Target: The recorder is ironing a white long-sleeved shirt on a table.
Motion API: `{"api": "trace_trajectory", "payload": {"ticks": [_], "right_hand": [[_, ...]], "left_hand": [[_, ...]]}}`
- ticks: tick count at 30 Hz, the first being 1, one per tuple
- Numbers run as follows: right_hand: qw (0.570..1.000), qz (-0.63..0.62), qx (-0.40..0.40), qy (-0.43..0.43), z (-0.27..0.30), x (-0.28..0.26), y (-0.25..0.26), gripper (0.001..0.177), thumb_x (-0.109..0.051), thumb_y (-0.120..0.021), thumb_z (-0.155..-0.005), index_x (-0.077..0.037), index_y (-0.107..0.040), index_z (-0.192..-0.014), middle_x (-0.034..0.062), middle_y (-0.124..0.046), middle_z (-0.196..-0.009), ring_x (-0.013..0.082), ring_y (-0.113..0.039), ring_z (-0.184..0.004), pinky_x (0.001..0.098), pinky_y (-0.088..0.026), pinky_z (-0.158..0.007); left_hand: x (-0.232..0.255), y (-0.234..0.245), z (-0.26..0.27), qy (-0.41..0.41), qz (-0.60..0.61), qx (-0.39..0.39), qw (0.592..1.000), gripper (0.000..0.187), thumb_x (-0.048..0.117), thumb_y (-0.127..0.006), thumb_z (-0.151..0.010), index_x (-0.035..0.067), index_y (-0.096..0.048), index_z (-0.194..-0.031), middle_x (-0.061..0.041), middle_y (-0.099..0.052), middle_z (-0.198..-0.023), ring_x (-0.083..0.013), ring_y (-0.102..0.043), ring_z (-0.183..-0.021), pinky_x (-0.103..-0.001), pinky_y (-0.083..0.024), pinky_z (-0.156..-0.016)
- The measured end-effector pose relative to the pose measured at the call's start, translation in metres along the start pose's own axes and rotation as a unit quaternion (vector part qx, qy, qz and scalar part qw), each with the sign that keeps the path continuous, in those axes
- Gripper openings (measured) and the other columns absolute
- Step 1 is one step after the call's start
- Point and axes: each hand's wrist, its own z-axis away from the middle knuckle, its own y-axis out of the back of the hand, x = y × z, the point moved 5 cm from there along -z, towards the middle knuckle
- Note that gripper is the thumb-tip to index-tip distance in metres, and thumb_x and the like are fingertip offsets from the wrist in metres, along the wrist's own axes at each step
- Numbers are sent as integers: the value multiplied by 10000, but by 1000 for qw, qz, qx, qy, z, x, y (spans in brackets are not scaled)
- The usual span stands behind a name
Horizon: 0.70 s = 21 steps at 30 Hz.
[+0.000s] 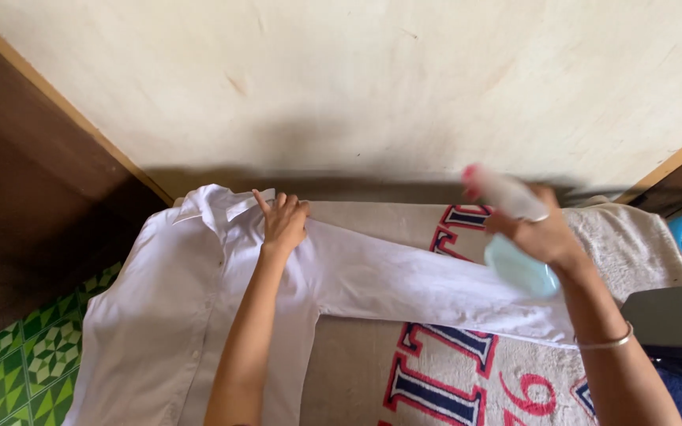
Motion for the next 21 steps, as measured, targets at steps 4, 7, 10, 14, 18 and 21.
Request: {"api": "trace_trajectory", "payload": {"ticks": [4, 7, 10, 14, 18, 21], "right_hand": [[950, -101, -198, -221, 33, -12, -82, 705, 34, -607, -677, -193, -678, -1341, 23, -773, -1096, 143, -692, -760, 302, -625, -658], [931, -96, -239, -257, 49, -13, -128, 615, 8, -623, -693, -166, -705, -1277, 33, -778, -1034, 130, -672, -744, 294, -603, -642], [931, -64, -236, -270, 57, 9, -160, 410, -18, -682, -727, -56, -749, -1129, 86, -773, -918, 147, -670, -684, 311, -586, -619], [932, 0, -201, -301, 63, 35, -170, 216, -65, -757, -773, 60, -767, -948, 144, -740, -767, 166, -665, -598, 362, -568, -591], [929, 66, -195, -307, 81, 16, -143, 233, -64, -763, -752, 27, -766, -967, 101, -750, -738, 156, -688, -607, 338, -572, -618], [949, -41, -187, -250, 95, 0, -120, 492, -20, -682, -676, -94, -730, -1160, 3, -749, -806, 108, -663, -654, 321, -566, -583]], "left_hand": [[-10, 1, 11, 54, 61, 134, 988, 303, 194, -718, -884, 208, -671, -1183, -3, -588, -1302, -226, -488, -1349, -856, -73, -1155], [-21, 5, 32, 102, 222, 188, 951, 398, 240, -736, -851, 178, -621, -1227, -63, -483, -1408, -299, -369, -1395, -867, -76, -1050], [-32, 13, 65, 137, 303, 148, 931, 340, 267, -697, -931, 184, -589, -1242, -68, -423, -1478, -340, -284, -1449, -865, -85, -1041], [-34, 32, 105, 142, 329, 158, 920, 289, 239, -646, -969, 204, -586, -1249, -41, -445, -1494, -327, -293, -1483, -850, -119, -1080], [-31, 30, 110, 130, 349, 156, 915, 282, 240, -634, -976, 192, -587, -1249, -54, -433, -1515, -324, -296, -1472, -834, -141, -1078], [-18, 27, 102, 128, 326, 148, 925, 269, 269, -644, -986, 190, -596, -1238, -59, -441, -1503, -313, -296, -1482, -824, -138, -1103]]}}
